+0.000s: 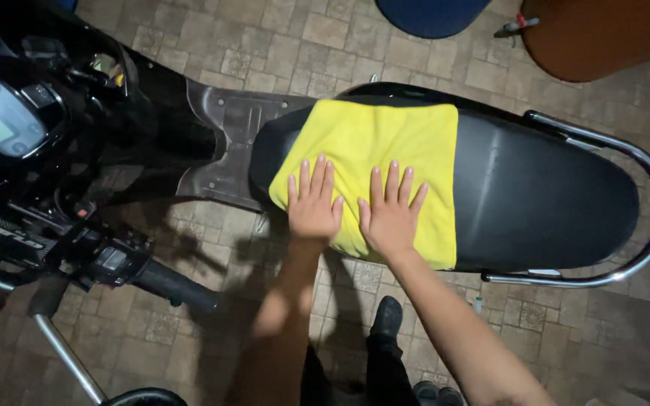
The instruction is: The person places a yellow cloth on a motorcycle seat, sprays a liquid onto the cloth, and wipes the seat. They repeat this process by moving the cloth to different sections of the seat, spraying, and wiping with both hands.
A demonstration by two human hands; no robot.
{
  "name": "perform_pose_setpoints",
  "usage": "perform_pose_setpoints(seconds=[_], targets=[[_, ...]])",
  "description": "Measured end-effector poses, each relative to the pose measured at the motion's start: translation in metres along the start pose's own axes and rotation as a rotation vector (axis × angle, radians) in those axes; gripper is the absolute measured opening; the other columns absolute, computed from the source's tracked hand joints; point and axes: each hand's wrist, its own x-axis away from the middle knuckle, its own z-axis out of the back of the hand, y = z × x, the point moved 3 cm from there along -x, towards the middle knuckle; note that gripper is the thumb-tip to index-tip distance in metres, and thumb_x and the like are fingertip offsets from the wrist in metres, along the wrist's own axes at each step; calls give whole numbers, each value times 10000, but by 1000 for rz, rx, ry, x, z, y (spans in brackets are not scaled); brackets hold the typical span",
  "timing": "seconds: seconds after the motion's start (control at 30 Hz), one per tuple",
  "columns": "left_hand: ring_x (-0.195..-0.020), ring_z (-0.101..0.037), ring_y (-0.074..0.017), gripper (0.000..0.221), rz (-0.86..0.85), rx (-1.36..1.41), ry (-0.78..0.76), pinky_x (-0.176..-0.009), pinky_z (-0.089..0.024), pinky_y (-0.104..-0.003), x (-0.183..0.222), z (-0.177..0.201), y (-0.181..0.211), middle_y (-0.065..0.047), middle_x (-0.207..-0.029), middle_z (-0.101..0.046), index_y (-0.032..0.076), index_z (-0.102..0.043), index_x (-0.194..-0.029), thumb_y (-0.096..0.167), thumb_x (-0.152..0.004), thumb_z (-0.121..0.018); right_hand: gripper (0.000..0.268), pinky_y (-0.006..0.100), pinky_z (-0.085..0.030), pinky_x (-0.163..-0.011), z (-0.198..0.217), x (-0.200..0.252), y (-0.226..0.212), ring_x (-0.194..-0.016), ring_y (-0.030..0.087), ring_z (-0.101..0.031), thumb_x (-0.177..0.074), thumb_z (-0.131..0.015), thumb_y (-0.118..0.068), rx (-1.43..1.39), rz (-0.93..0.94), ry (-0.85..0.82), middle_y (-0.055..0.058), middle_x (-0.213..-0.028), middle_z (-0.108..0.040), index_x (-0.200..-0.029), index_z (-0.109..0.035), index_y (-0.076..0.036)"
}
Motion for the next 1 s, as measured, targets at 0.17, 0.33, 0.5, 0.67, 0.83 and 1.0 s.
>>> perform_pose_setpoints(seconds=[0.17, 0.33, 0.5, 0.67, 0.83, 1.0], targets=[[-1606, -57, -301, 747, 61, -5, -6, -1287, -4, -546, -28, 18, -14, -14, -1745, -125, 177, -232, -1649, 456, -990, -446, 678, 708, -15, -1208, 4, -43, -13, -1576, 439, -120, -1050, -339, -513, -36, 39, 15, 175, -1716, -215, -1636, -325, -174], [-1606, -48, -325, 740, 142, -10, -1, -1285, -3, -574, -48, 23, -12, -33, -1745, -114, 160, -232, -1651, 451, -1002, -435, 666, 701, -8, -1207, 9, -80, -12, -1578, 427, -121, -1060, -343, -518, -64, 78, 1, 160, -1718, -222, -1641, -334, -193], [-1594, -83, -360, 732, 174, -58, 54, -1275, -24, -599, -66, 27, -3, -81, -1731, -163, 118, -245, -1638, 420, -998, -432, 668, 660, 6, -1224, 11, -102, 1, -1586, 375, -79, -1059, -339, -552, -114, 102, -15, 110, -1726, -207, -1645, -325, -232], [-1580, -104, -401, 725, 165, -59, 64, -1264, -39, -623, -80, 32, 16, -122, -1714, -201, 79, -286, -1622, 406, -1002, -470, 646, 629, -35, -1226, 11, -106, 16, -1574, 365, -124, -1071, -351, -552, -108, 124, 30, 92, -1711, -248, -1634, -360, -236], [-1585, -81, -402, 732, 106, -36, -1, -1268, -39, -629, -89, 34, 58, -125, -1722, -174, 84, -273, -1634, 433, -1018, -460, 650, 633, -37, -1228, 20, -104, 48, -1570, 368, -123, -1067, -378, -546, -83, 100, 48, 96, -1705, -262, -1634, -358, -229], [-1593, -10, -400, 749, 67, -15, -125, -1272, 6, -620, -83, 27, 104, -109, -1742, -59, 106, -170, -1658, 438, -1032, -412, 660, 640, -28, -1233, 39, -86, 89, -1571, 405, -122, -1072, -389, -532, -38, 46, 9, 129, -1713, -240, -1646, -333, -210]])
